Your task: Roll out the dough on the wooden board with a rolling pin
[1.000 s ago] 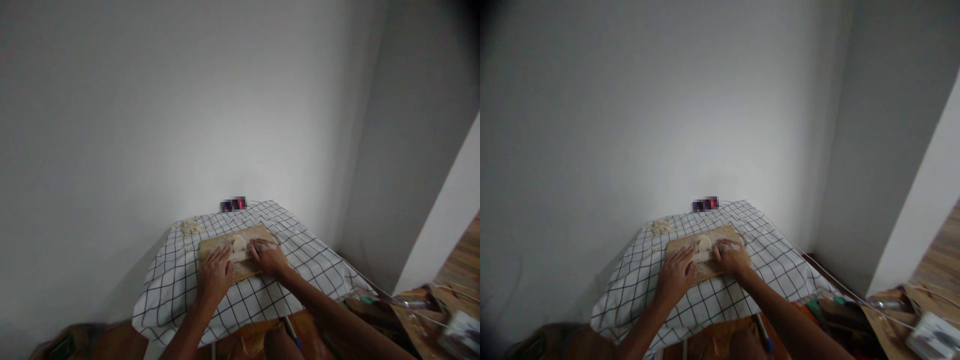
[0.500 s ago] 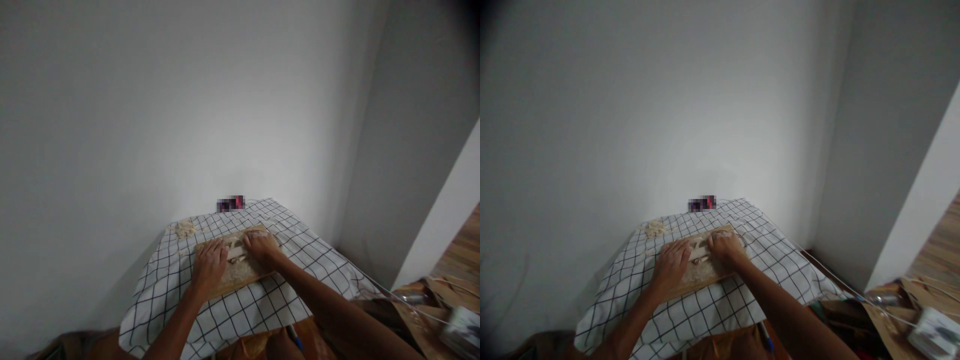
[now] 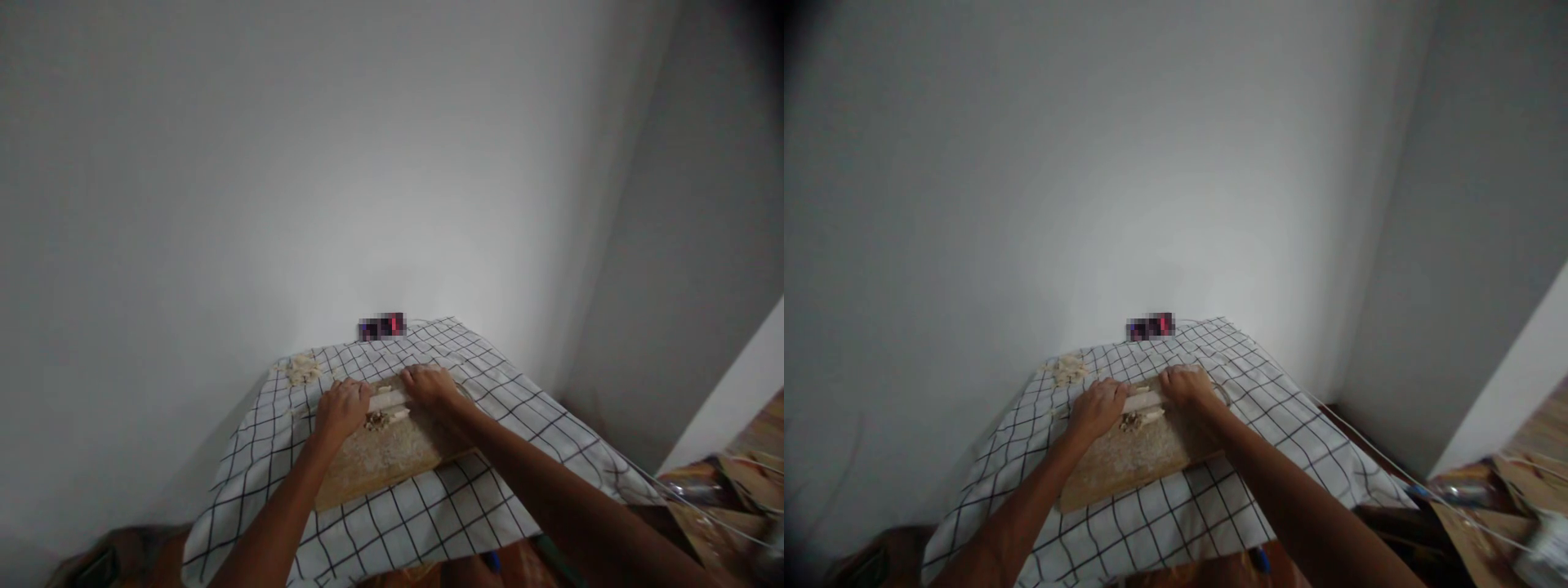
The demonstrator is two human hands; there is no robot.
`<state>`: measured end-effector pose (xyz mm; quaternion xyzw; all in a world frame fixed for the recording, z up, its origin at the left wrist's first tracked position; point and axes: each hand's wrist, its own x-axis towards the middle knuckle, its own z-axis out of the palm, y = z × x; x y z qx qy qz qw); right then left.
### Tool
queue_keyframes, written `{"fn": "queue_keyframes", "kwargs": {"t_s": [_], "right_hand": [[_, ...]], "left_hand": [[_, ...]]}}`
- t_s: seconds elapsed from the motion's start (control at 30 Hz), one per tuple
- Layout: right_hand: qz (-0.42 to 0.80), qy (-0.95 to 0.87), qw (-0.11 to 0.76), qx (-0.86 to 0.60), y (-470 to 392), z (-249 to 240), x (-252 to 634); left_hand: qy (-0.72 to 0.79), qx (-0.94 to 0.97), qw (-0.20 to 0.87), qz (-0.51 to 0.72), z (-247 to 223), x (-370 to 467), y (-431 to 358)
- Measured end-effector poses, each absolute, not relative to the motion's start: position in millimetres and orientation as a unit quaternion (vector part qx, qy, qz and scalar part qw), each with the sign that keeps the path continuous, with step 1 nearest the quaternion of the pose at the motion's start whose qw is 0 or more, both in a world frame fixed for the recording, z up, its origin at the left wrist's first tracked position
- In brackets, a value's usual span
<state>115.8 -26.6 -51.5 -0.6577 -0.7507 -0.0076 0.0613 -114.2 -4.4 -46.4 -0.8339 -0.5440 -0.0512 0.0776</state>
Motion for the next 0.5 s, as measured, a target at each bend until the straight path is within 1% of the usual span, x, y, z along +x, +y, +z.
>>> {"fn": "queue_keyframes", "kwargs": {"t_s": [0.13,0.3,0.43,0.5], "right_hand": [[0.031,-0.724,0.072,-0.685,-15.9,-44.7,114.8],[0.041,-0.722,0.072,-0.687,-4.5,-42.9,116.4],[0.025,-0.732,0.067,-0.678,6.9,-47.4,118.7],[0.016,-0.73,0.069,-0.68,15.2,-51.5,119.2]], "left_hand": [[-0.539,-0.838,0.08,-0.023,-44.2,-114.7,10.4],[-0.58,-0.813,0.03,-0.035,-38.9,-108.7,29.3],[-0.61,-0.79,-0.004,-0.06,-46.7,-106.4,51.6],[-0.612,-0.785,-0.009,-0.096,-55.9,-107.7,66.2]]}}
